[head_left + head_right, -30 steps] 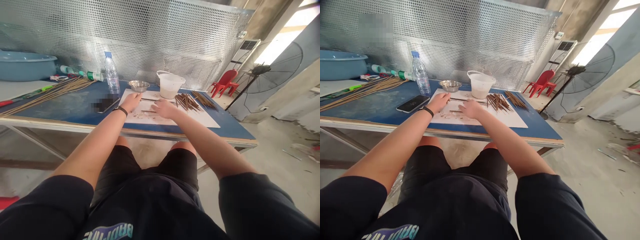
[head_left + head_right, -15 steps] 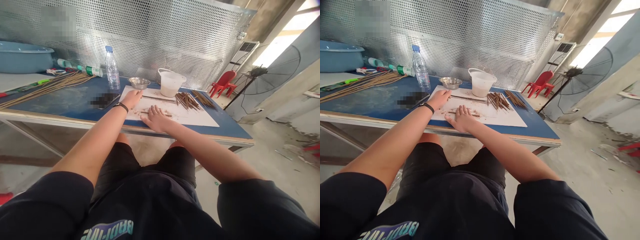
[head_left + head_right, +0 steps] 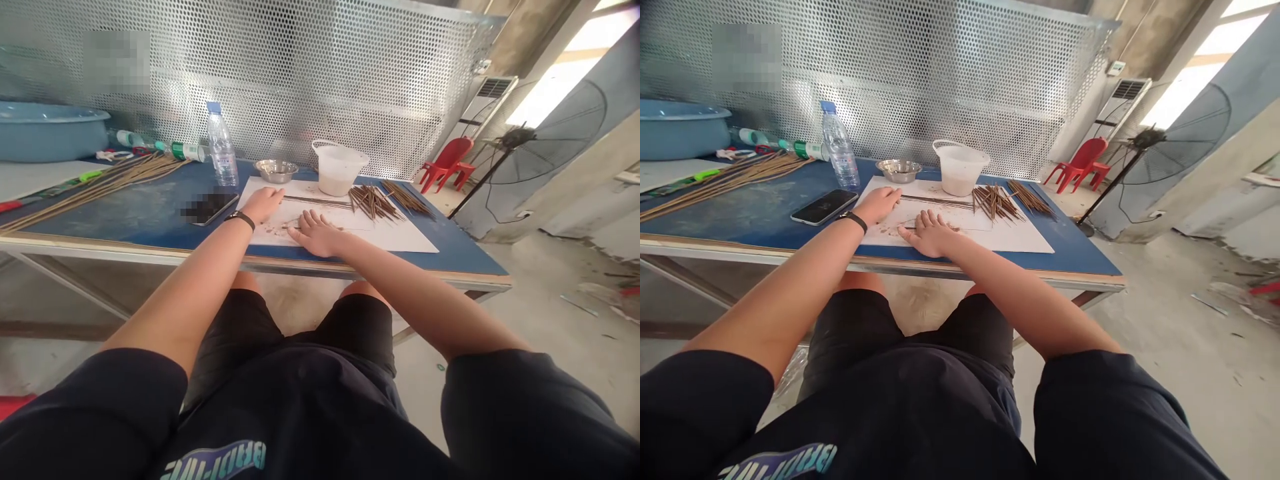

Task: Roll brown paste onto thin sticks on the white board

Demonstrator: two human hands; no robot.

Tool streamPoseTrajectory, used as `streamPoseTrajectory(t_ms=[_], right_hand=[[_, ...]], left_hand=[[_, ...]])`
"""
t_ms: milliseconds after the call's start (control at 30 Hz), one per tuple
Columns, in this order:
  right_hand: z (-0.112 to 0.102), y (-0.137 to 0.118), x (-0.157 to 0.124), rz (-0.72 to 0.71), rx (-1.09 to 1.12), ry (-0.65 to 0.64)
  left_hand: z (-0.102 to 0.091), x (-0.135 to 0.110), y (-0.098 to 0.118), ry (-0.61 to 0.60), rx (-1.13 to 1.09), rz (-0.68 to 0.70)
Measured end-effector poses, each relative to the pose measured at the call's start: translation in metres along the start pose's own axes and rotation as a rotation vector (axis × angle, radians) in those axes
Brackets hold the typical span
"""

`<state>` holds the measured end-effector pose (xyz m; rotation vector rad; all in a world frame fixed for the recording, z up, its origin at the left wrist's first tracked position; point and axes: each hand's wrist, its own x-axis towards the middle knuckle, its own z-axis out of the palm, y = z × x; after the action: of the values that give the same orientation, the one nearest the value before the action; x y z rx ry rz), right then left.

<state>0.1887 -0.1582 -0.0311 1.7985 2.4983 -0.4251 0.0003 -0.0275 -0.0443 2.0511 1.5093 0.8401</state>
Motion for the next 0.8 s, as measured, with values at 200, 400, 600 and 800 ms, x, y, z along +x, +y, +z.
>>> streamPoseTrajectory(t_ms=[200,400,600,800], right_hand=[[0.008,-0.006,-0.026,-0.011,-0.008,-0.021],[-0.001,0.002,0.014,0.061,0.018,0.024],[-0.006,0.007,0.021,0.062,-0.015,0.033],[0.007,0.001,-0.033,0.005,-0.042,-0.001]], left_hand=[[0.006,0.010,-0.010,0.062,0.021,0.075],[0.001,0.006,-0.008,0.005,0.043,0.062],[-0.002,0.001,-0.002,-0.015,0.012,0.030],[0.004,0.009,-0.009,0.041,0.053,0.065]])
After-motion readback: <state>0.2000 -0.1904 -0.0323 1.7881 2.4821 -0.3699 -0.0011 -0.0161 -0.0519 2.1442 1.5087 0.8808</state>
